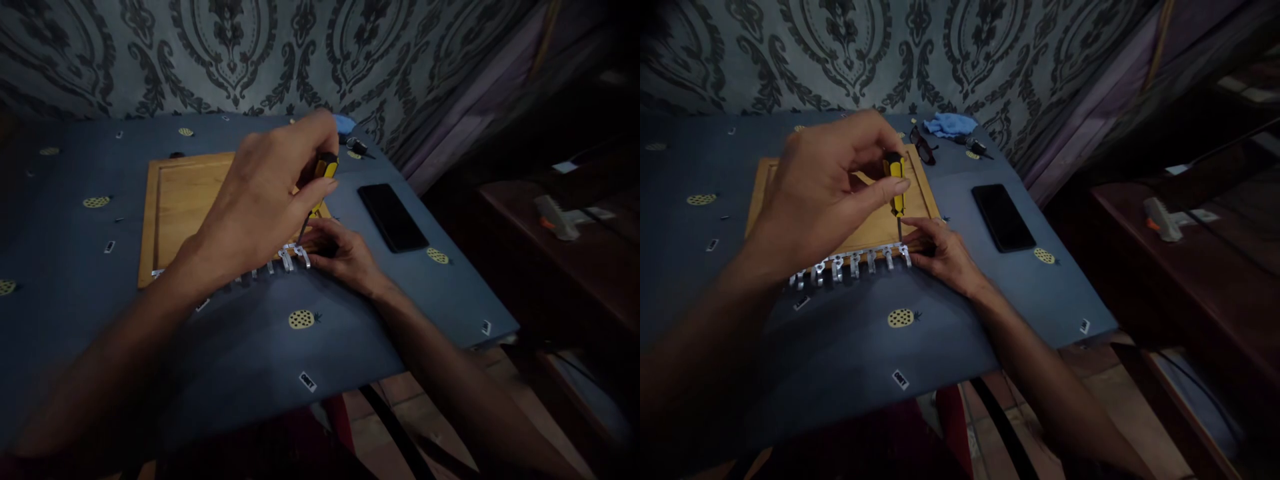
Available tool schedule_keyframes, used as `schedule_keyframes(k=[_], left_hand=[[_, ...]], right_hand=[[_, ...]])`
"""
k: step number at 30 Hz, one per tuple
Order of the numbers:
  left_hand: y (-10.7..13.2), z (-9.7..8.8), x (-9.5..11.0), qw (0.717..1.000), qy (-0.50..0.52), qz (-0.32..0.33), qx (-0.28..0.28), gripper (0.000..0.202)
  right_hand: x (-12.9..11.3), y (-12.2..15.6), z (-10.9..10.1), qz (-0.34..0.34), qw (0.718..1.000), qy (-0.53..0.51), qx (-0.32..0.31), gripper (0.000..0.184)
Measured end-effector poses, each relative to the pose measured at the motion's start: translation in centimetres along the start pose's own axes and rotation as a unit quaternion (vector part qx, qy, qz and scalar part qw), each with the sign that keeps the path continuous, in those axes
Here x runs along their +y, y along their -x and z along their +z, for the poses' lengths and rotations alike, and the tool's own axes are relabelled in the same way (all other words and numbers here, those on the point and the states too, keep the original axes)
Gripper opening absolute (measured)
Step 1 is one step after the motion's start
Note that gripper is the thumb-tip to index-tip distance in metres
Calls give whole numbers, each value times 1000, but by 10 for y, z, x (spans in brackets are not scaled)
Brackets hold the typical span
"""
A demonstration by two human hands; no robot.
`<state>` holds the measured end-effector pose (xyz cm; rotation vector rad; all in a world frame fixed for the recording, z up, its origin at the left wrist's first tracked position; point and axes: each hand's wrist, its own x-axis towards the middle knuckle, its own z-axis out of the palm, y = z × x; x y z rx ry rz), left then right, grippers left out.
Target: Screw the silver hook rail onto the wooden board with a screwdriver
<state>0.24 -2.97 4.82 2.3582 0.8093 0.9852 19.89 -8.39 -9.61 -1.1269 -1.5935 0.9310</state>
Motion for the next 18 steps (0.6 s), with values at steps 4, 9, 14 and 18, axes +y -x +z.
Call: schedule_keyframes(k=[4, 9, 14, 18], left_hand=[[0, 8, -3, 1000, 12, 13, -9, 13], [0, 11, -6, 1000, 5, 5, -10, 14], [0, 12, -8, 1000, 3, 5, -8, 15], [-1, 14, -10, 1000, 1, 3, -11, 16]], right_hand=[[0, 1, 0, 3, 1000, -3, 0, 52], [-2, 1, 0, 14, 1000, -6, -5, 51], [-3, 1, 0, 5, 1000, -3, -5, 51], [-2, 1, 0, 6, 1000, -9, -5, 50]])
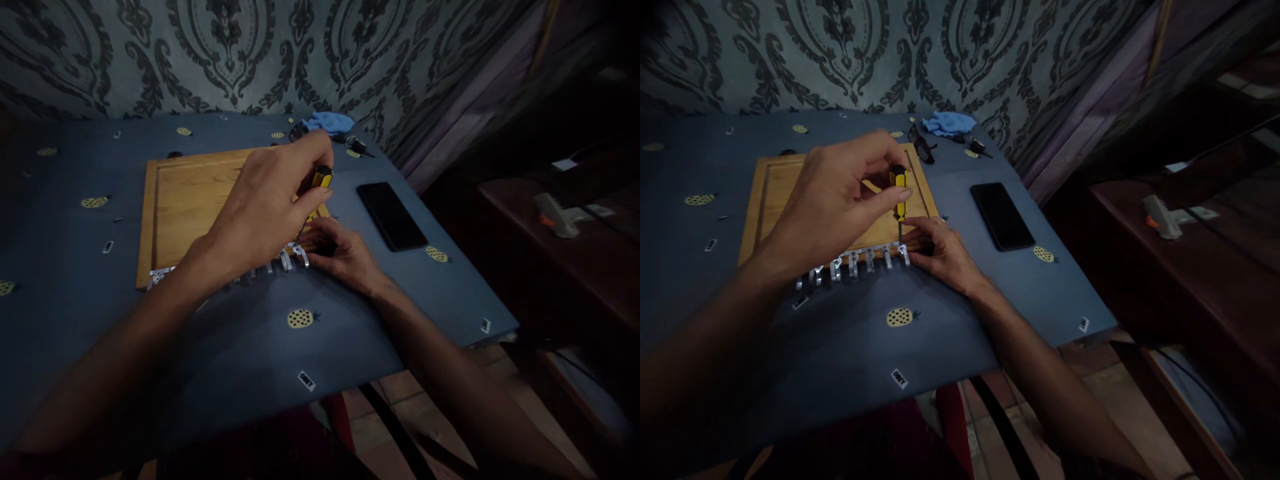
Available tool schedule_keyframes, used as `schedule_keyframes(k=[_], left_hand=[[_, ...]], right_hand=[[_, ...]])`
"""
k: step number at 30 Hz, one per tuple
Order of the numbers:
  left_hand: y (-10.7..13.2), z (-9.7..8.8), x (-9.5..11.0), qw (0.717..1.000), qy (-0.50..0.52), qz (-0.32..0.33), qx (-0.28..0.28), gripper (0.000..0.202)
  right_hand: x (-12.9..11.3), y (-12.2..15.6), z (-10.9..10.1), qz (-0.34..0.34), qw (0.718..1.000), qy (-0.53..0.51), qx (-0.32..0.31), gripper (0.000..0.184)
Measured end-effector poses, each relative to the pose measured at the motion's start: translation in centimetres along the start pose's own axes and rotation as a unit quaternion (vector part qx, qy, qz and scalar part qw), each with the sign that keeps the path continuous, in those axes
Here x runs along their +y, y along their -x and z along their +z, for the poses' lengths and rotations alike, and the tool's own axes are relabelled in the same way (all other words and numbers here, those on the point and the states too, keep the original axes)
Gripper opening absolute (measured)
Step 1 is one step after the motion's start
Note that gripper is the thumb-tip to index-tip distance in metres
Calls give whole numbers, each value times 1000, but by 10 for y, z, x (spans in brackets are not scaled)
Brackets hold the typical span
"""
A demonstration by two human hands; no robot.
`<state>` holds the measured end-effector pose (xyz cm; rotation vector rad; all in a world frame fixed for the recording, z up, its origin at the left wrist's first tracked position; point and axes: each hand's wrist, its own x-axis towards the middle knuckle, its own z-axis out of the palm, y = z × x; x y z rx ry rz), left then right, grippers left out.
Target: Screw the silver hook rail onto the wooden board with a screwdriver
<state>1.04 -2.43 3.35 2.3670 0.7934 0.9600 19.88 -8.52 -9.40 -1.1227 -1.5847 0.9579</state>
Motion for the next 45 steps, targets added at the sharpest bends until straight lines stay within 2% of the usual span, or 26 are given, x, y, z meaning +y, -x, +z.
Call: schedule_keyframes(k=[6, 14, 20, 27, 37, 42, 45], left_hand=[[0, -1, 1, 1000, -15, -4, -14, 17], [2, 4, -5, 1000, 11, 9, -11, 8], [1, 5, -6, 1000, -11, 19, -4, 8], [-1, 1, -5, 997, 5, 55, -57, 17], [0, 14, -6, 999, -15, 32, -24, 7], [-4, 8, -5, 999, -33, 27, -9, 18], [-5, 1, -5, 998, -31, 37, -33, 19]], right_hand=[[-2, 1, 0, 25, 1000, -10, -5, 52], [0, -1, 1, 22, 1000, -9, 2, 52], [3, -2, 1, 16, 1000, -8, 2, 53], [-2, -1, 2, 31, 1000, -4, 1, 49], [-5, 0, 1, 39, 999, -14, -5, 41], [-5, 0, 0, 38, 999, -3, -4, 47], [-4, 0, 0, 28, 1000, 8, 1, 49]])
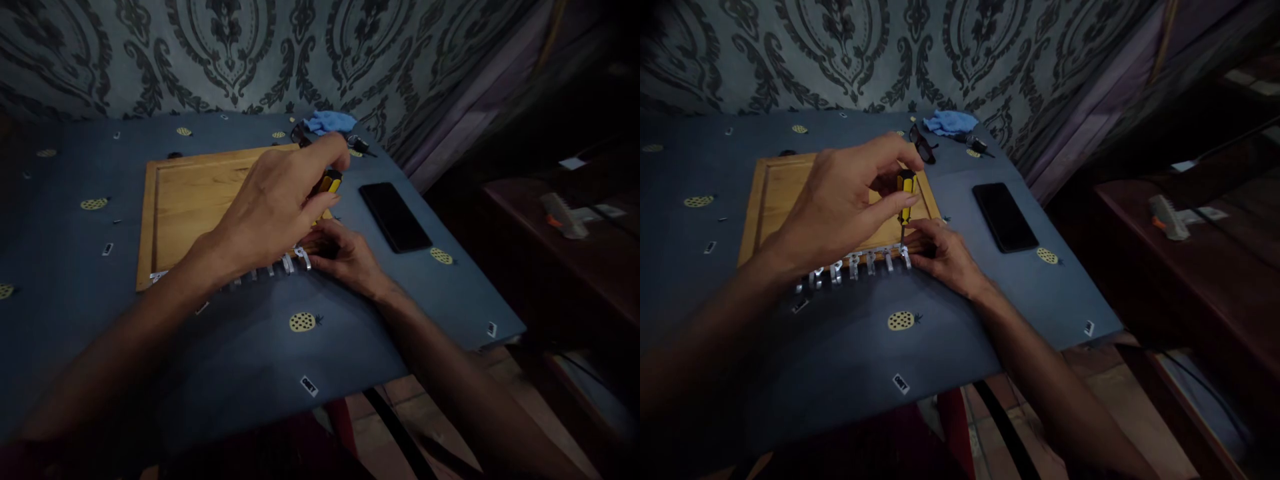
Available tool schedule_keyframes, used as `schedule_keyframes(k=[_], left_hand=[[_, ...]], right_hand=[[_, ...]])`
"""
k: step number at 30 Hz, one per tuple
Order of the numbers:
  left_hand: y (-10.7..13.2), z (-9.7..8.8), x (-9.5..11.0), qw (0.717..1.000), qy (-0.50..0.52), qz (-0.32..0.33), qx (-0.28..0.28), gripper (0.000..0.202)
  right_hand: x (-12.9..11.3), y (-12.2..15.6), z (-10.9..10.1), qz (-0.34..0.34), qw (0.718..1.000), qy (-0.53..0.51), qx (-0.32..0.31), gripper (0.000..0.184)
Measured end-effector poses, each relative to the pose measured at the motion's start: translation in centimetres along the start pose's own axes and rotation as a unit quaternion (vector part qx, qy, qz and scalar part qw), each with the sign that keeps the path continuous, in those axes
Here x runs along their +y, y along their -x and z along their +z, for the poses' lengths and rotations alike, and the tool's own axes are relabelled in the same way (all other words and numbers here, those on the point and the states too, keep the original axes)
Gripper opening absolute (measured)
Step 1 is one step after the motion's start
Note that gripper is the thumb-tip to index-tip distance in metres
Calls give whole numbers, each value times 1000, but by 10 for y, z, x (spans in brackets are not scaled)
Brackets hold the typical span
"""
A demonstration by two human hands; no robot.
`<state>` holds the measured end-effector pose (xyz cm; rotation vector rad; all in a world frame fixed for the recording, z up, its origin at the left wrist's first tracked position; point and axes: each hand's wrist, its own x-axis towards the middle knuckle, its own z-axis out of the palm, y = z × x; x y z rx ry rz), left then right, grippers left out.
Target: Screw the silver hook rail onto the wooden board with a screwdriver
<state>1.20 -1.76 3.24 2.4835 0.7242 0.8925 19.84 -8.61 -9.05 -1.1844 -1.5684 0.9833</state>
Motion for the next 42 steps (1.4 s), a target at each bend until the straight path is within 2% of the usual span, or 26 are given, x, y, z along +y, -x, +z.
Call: schedule_keyframes(k=[5, 12, 19, 27, 33, 38, 42], left_hand=[[1, -4, -3, 998, -2, 37, -52, 15], [5, 8, -7, 999, -23, 22, -22, 15], [3, 5, -7, 1000, -17, -13, -10, 20], [2, -1, -11, 998, -32, 19, -57, 25], [6, 6, -13, 998, -28, 37, -40, 25], [4, 5, -10, 999, -31, 14, -40, 31], [3, 1, -10, 999, -1, 0, -53, 34]], right_hand=[[0, 1, 0, 5, 1000, 7, 2, 47], [-1, 2, 1, 7, 1000, 20, 11, 44], [-3, 2, 1, 12, 1000, 10, 14, 49], [-1, 4, 1, 12, 1000, 16, 16, 48], [-1, 3, 1, 3, 1000, 11, 14, 39], [-1, 3, 1, 12, 1000, 18, 15, 47], [-1, 2, 0, -6, 999, 38, 23, 45]])
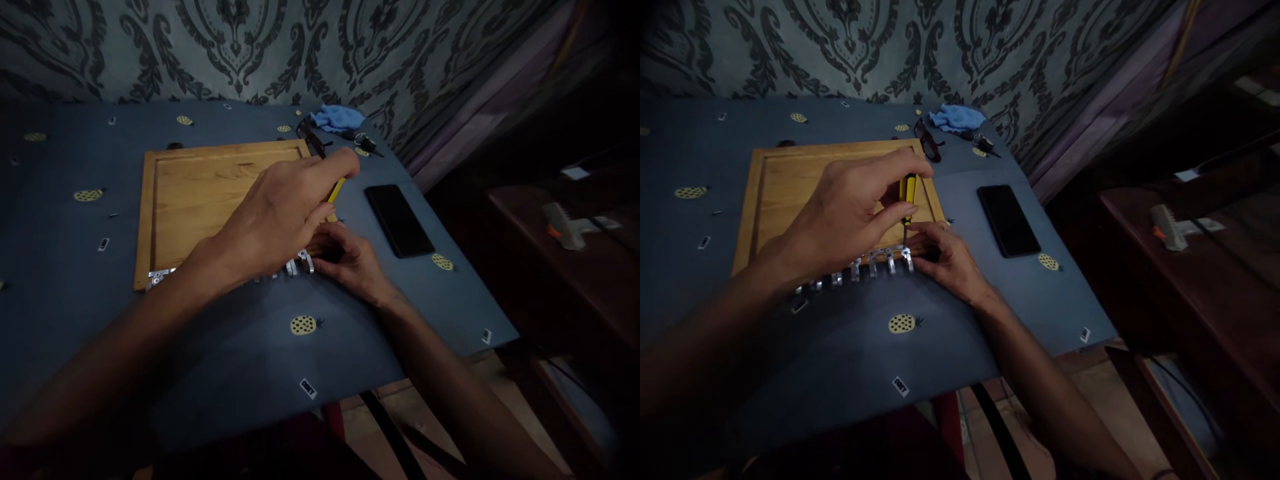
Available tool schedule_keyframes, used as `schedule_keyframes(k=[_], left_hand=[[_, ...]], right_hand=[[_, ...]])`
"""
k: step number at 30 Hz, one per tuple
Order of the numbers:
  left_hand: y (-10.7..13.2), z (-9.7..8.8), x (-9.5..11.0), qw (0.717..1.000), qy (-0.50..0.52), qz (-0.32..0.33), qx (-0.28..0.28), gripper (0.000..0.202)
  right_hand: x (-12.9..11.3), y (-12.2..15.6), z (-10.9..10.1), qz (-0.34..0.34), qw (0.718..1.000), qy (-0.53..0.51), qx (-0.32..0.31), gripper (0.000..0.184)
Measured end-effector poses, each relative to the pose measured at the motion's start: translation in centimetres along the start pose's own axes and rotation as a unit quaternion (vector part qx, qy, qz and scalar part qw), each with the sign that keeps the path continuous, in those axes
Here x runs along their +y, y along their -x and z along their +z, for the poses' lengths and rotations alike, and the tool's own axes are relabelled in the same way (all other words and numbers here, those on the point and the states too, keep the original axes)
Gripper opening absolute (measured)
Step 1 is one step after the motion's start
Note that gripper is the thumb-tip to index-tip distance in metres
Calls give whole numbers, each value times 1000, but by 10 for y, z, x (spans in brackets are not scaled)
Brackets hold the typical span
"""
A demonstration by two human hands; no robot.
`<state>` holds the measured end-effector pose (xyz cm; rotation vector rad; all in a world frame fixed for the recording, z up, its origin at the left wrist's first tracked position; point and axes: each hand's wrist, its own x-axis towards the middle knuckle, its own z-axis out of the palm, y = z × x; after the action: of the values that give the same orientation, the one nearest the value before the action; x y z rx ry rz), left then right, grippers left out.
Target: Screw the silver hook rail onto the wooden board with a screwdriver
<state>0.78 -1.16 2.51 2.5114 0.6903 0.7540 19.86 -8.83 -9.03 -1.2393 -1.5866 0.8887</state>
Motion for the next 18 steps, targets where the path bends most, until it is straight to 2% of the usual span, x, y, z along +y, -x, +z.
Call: schedule_keyframes(k=[6, 10, 12, 18], left_hand=[[1, -6, 1, 1000, -10, 1, -13, 33], [3, -18, 7, 999, -29, 8, 40, 31], [3, -22, 8, 998, -33, 4, 47, 28], [2, -16, 7, 999, -42, -2, 0, 35]], right_hand=[[0, 0, -1, -3, 1000, 4, -9, 50], [-1, 0, -1, 10, 1000, -19, -21, 53], [-1, 0, 0, 13, 999, -25, -21, 54], [-1, 0, 0, 20, 999, -42, -21, 55]])
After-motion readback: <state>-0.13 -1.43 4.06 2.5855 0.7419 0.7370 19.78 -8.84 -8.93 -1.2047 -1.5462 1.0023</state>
